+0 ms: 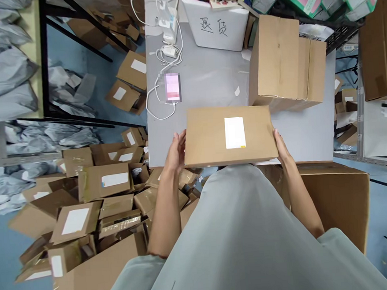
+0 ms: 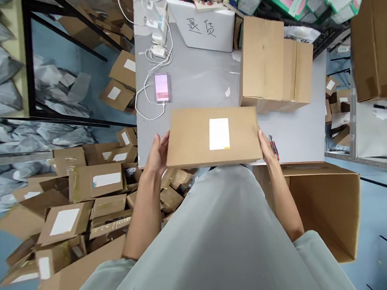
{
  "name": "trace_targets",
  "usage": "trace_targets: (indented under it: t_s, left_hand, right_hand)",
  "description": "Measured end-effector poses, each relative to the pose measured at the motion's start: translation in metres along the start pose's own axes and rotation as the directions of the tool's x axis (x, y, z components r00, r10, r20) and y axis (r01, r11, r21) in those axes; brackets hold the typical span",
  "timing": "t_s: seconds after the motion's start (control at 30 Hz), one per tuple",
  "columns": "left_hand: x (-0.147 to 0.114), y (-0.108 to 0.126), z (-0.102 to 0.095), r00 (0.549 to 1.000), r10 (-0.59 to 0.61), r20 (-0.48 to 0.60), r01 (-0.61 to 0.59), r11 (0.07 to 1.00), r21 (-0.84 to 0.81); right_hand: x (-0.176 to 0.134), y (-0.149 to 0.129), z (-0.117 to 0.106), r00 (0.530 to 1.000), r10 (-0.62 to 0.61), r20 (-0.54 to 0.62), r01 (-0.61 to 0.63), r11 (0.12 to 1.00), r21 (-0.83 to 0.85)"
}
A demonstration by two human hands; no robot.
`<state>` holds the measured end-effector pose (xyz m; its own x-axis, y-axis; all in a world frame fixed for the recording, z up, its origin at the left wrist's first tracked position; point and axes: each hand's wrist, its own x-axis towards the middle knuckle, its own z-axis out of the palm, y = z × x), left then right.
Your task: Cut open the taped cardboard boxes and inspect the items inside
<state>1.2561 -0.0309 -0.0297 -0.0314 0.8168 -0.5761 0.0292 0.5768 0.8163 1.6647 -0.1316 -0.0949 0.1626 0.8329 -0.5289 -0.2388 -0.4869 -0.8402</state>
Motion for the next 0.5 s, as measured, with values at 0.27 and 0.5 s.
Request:
trace_targets:
  t_s: [0.27,0.5]
  left_hand:
    - [-0.016,-0.029,0.017,0.997,-0.058,-0.051,0.060,0.997,0.051]
    - [-0.027,-0.028,0.018,0.973,0.122,-0.194,-0.109,0.991,0.077]
  right_hand:
    - [-0.006,0.019,0.001,0.998,-0.012,-0.053,0.013,1.000,0.018]
    - [-0.026,0.012,-0.022,0.978,-0.117,-0.173,0.140,0.982,0.127]
